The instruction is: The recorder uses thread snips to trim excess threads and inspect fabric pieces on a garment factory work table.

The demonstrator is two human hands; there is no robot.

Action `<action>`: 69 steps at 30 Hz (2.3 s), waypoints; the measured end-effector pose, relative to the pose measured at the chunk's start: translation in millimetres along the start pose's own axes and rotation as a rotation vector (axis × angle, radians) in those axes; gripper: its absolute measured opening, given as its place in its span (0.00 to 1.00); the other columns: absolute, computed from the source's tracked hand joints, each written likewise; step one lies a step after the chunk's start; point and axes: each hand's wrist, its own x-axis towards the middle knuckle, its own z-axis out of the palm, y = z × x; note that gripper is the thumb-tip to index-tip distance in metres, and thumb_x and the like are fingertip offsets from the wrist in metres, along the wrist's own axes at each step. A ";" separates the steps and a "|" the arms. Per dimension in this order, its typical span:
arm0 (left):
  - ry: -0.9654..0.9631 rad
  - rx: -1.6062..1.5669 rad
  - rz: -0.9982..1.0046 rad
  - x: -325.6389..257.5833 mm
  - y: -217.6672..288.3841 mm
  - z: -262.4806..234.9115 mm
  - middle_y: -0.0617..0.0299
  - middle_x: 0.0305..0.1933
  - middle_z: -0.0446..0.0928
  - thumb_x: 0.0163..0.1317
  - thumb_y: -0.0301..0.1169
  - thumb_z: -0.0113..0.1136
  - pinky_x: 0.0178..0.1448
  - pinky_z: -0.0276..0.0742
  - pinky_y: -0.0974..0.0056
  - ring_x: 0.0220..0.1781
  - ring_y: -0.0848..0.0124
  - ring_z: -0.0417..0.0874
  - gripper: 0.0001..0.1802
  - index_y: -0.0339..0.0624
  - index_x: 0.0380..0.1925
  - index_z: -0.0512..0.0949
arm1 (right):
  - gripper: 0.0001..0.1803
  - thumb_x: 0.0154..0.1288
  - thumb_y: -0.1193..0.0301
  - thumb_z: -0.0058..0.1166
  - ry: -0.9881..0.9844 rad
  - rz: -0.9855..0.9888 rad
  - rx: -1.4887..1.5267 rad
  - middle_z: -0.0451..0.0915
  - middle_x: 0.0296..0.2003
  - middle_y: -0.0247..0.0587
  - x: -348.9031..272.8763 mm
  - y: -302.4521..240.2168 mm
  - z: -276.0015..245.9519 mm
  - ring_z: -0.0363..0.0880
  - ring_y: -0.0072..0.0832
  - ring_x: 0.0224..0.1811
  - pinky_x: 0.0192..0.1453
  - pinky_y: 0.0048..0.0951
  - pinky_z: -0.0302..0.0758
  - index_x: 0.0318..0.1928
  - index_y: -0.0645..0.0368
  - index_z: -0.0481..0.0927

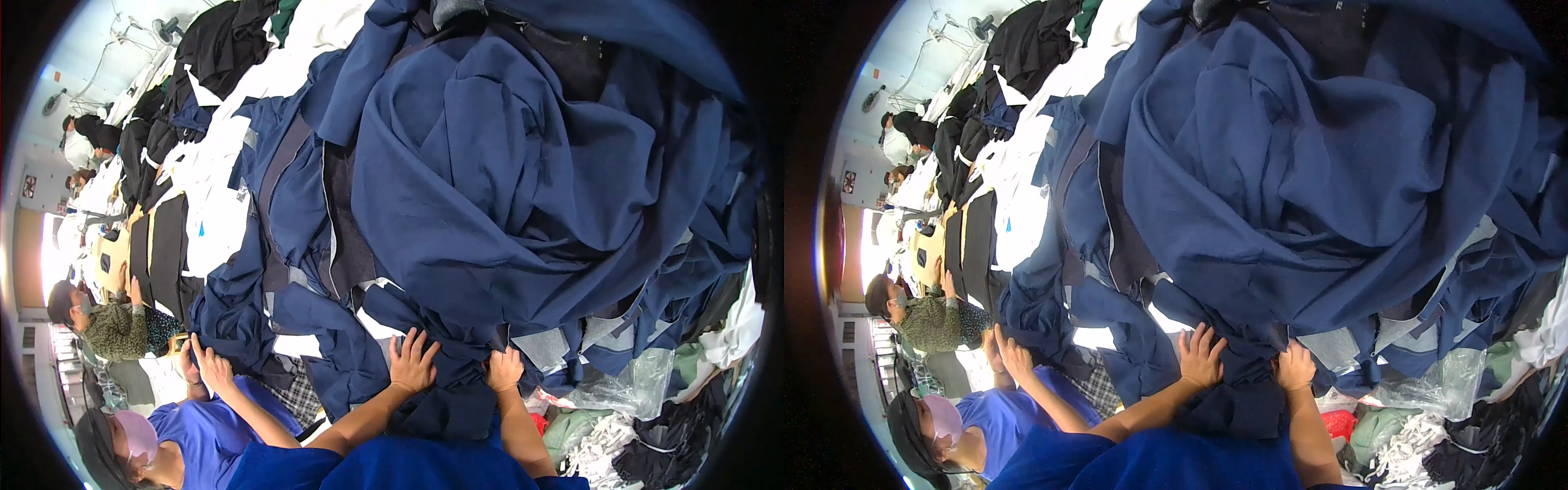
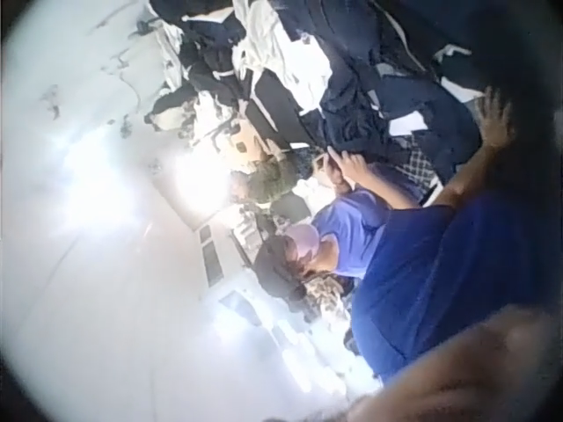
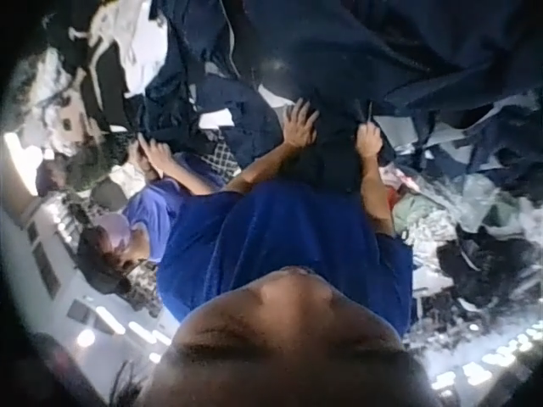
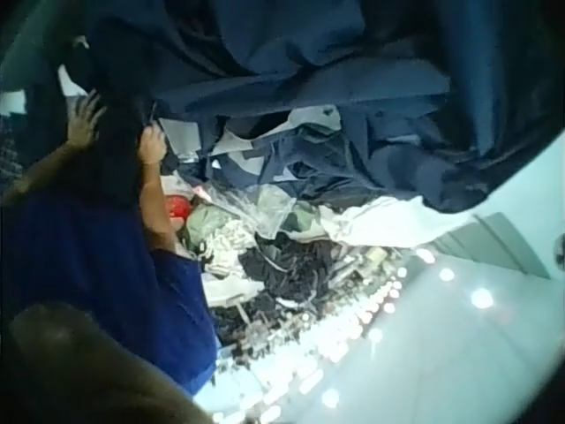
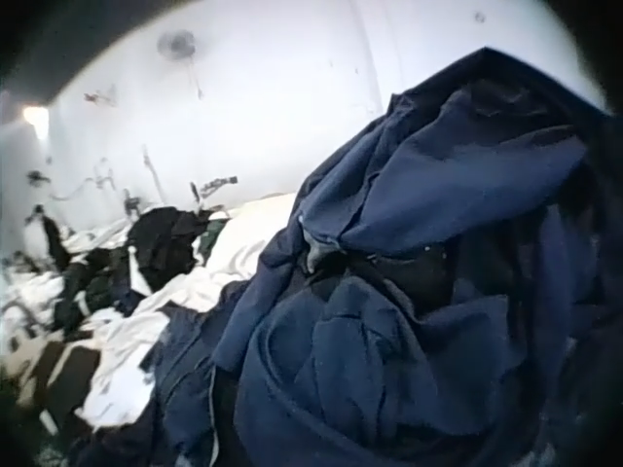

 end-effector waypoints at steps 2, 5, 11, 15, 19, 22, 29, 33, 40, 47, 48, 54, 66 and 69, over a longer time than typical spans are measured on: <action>-0.011 -0.020 0.017 -0.3 -1.8 1.3 0.54 0.62 0.64 0.41 0.39 0.63 0.66 0.47 0.32 0.70 0.54 0.57 0.32 0.57 0.52 0.73 | 0.20 0.44 0.60 0.62 -0.027 0.055 0.010 0.73 0.50 0.40 -3.5 -0.3 1.6 0.74 0.42 0.38 0.30 0.44 0.75 0.36 0.53 0.71; -0.078 -0.018 0.023 0.1 -5.1 3.3 0.53 0.62 0.63 0.41 0.40 0.64 0.65 0.46 0.30 0.70 0.53 0.55 0.32 0.57 0.53 0.72 | 0.18 0.45 0.59 0.61 0.007 0.017 -0.013 0.74 0.50 0.39 -2.0 0.4 0.1 0.74 0.42 0.36 0.30 0.40 0.76 0.34 0.55 0.73; 0.001 -0.018 0.066 -1.2 -10.2 4.8 0.52 0.61 0.64 0.37 0.39 0.64 0.63 0.49 0.28 0.70 0.53 0.56 0.34 0.56 0.52 0.73 | 0.19 0.41 0.62 0.61 0.172 -0.058 0.036 0.77 0.47 0.39 6.3 -2.4 -2.6 0.75 0.40 0.34 0.28 0.37 0.75 0.33 0.56 0.72; 0.054 -0.014 0.074 0.0 -8.8 6.3 0.53 0.62 0.64 0.41 0.37 0.62 0.64 0.49 0.29 0.70 0.54 0.57 0.32 0.57 0.53 0.73 | 0.18 0.42 0.64 0.62 0.242 -0.089 0.074 0.78 0.45 0.40 8.8 -2.5 -4.1 0.76 0.39 0.36 0.28 0.36 0.75 0.35 0.53 0.71; 0.061 0.012 0.060 -4.9 -7.3 6.2 0.54 0.62 0.63 0.43 0.36 0.62 0.65 0.48 0.31 0.70 0.55 0.57 0.33 0.57 0.55 0.72 | 0.18 0.42 0.64 0.62 0.341 -0.123 0.142 0.77 0.43 0.39 14.2 -9.4 -12.9 0.76 0.40 0.36 0.29 0.36 0.74 0.34 0.53 0.71; 0.126 0.029 0.086 -7.1 -6.6 12.3 0.55 0.62 0.63 0.44 0.34 0.61 0.66 0.48 0.33 0.70 0.55 0.57 0.33 0.57 0.56 0.71 | 0.17 0.44 0.64 0.61 0.355 -0.118 0.144 0.76 0.42 0.38 11.6 -7.0 -11.9 0.76 0.40 0.36 0.30 0.38 0.73 0.34 0.53 0.71; 0.206 -0.193 0.036 -10.1 -1.6 -1.7 0.56 0.61 0.67 0.49 0.33 0.54 0.70 0.43 0.37 0.68 0.57 0.61 0.32 0.52 0.60 0.68 | 0.17 0.45 0.65 0.60 0.444 -0.146 0.143 0.76 0.42 0.35 9.6 -8.2 -11.1 0.75 0.39 0.36 0.31 0.39 0.73 0.35 0.52 0.69; 0.284 -0.883 -0.170 1.4 -5.6 -19.7 0.57 0.55 0.74 0.69 0.36 0.41 0.71 0.50 0.52 0.60 0.61 0.71 0.23 0.47 0.64 0.64 | 0.09 0.52 0.70 0.51 0.471 -0.102 0.176 0.76 0.42 0.36 6.3 -13.7 -15.5 0.75 0.39 0.39 0.38 0.38 0.71 0.33 0.55 0.68; 0.229 -1.371 -0.548 23.5 2.0 -47.5 0.61 0.41 0.74 0.65 0.42 0.55 0.45 0.69 0.71 0.39 0.74 0.73 0.21 0.38 0.51 0.71 | 0.14 0.42 0.78 0.59 0.592 -0.227 0.599 0.75 0.41 0.50 -42.5 -73.6 -30.8 0.73 0.47 0.42 0.49 0.41 0.66 0.28 0.57 0.66; 0.122 -1.307 -0.540 0.9 -10.0 -24.2 0.68 0.29 0.72 0.58 0.37 0.64 0.34 0.67 0.76 0.29 0.82 0.69 0.16 0.36 0.34 0.72 | 0.13 0.50 0.76 0.62 0.133 -0.468 0.776 0.77 0.41 0.51 -97.3 -123.5 -54.5 0.76 0.46 0.41 0.45 0.39 0.70 0.29 0.59 0.68; 0.156 -1.277 -0.505 -5.9 -7.5 -26.8 0.71 0.27 0.71 0.60 0.35 0.63 0.32 0.65 0.77 0.27 0.84 0.67 0.13 0.37 0.31 0.72 | 0.13 0.52 0.75 0.62 0.050 -0.463 0.798 0.77 0.43 0.50 -98.5 -123.5 -64.9 0.75 0.45 0.42 0.45 0.38 0.70 0.30 0.59 0.67; 0.385 -1.509 -0.304 -41.9 36.6 -104.3 0.75 0.26 0.70 0.67 0.28 0.53 0.32 0.62 0.80 0.27 0.88 0.66 0.04 0.42 0.33 0.71 | 0.06 0.65 0.74 0.46 -0.062 -0.173 1.223 0.75 0.49 0.48 -111.2 -110.0 -112.6 0.70 0.25 0.37 0.44 0.26 0.68 0.32 0.59 0.64; -0.201 -0.836 0.346 -68.4 54.4 -173.3 0.55 0.26 0.76 0.59 0.37 0.61 0.35 0.72 0.61 0.29 0.59 0.78 0.14 0.40 0.41 0.76 | 0.16 0.59 0.80 0.54 0.021 -0.329 0.880 0.76 0.44 0.43 -48.0 -112.8 -206.9 0.73 0.22 0.33 0.35 0.20 0.70 0.50 0.62 0.78; -0.177 -0.868 0.333 -68.6 59.1 -178.7 0.56 0.27 0.76 0.60 0.36 0.61 0.35 0.72 0.61 0.29 0.60 0.78 0.14 0.41 0.41 0.76 | 0.12 0.54 0.81 0.60 0.042 -0.197 0.871 0.79 0.37 0.41 -59.0 -109.2 -199.5 0.76 0.25 0.31 0.32 0.22 0.71 0.42 0.61 0.82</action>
